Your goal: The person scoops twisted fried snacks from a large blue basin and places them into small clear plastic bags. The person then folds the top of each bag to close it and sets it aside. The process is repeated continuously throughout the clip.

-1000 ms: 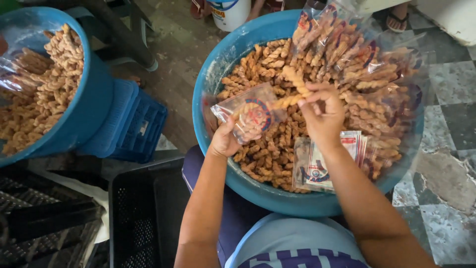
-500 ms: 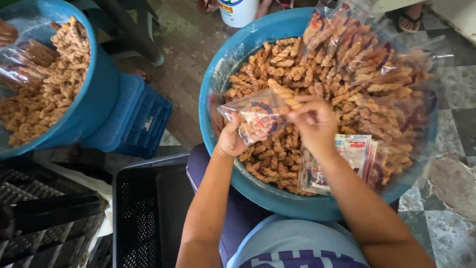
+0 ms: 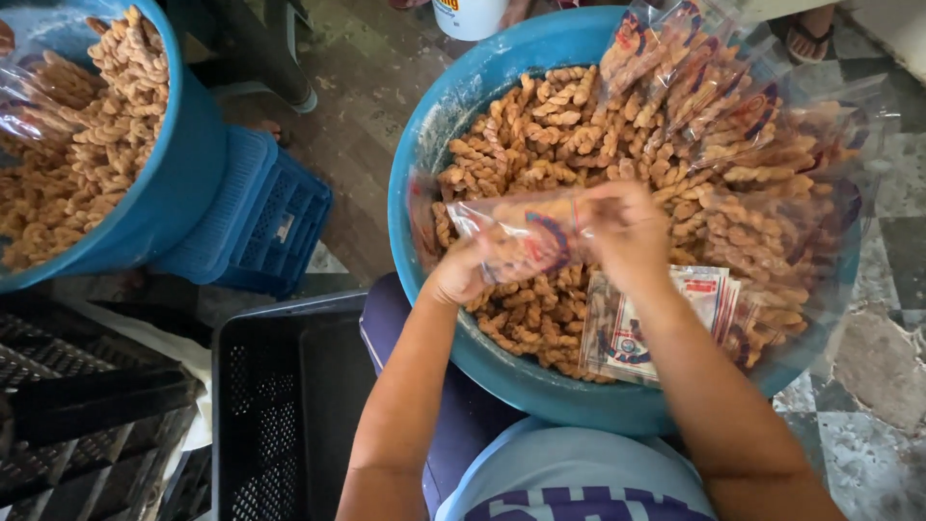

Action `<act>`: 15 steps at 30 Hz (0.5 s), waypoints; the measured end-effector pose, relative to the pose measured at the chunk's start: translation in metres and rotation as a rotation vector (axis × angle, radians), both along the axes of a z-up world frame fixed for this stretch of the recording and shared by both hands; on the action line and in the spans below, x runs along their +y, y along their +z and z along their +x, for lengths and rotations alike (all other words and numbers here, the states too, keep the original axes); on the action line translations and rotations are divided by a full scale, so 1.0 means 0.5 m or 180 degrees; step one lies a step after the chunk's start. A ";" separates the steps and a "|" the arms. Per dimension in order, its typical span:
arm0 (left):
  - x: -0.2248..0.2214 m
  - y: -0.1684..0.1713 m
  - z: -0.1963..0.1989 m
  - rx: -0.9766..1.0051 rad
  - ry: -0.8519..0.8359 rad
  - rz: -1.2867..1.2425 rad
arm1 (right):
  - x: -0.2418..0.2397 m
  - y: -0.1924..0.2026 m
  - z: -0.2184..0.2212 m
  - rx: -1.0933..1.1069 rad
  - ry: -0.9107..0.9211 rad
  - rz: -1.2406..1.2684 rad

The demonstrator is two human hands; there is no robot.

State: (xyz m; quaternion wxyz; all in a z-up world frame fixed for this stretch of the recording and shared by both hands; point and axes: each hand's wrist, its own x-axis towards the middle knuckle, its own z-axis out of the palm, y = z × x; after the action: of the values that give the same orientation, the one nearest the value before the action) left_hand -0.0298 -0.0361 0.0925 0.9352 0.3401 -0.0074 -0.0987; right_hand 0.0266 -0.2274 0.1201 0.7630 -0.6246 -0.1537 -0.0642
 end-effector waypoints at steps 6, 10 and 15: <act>0.008 -0.019 0.001 0.0114 -0.0110 0.0345 | 0.006 0.003 0.002 -0.0751 0.0436 -0.1264; 0.004 0.002 0.003 -0.0231 0.0147 -0.0262 | -0.026 -0.006 0.001 -0.0572 0.0264 -0.1736; 0.004 -0.083 0.010 -0.0175 0.0063 -0.0063 | -0.038 -0.008 0.009 -0.0827 0.0435 -0.1930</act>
State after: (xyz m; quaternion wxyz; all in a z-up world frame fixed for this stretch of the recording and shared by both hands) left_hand -0.0247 -0.0343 0.0511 0.9389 0.3334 -0.0307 -0.0800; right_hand 0.0311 -0.2465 0.1160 0.5189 -0.7980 -0.3033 -0.0434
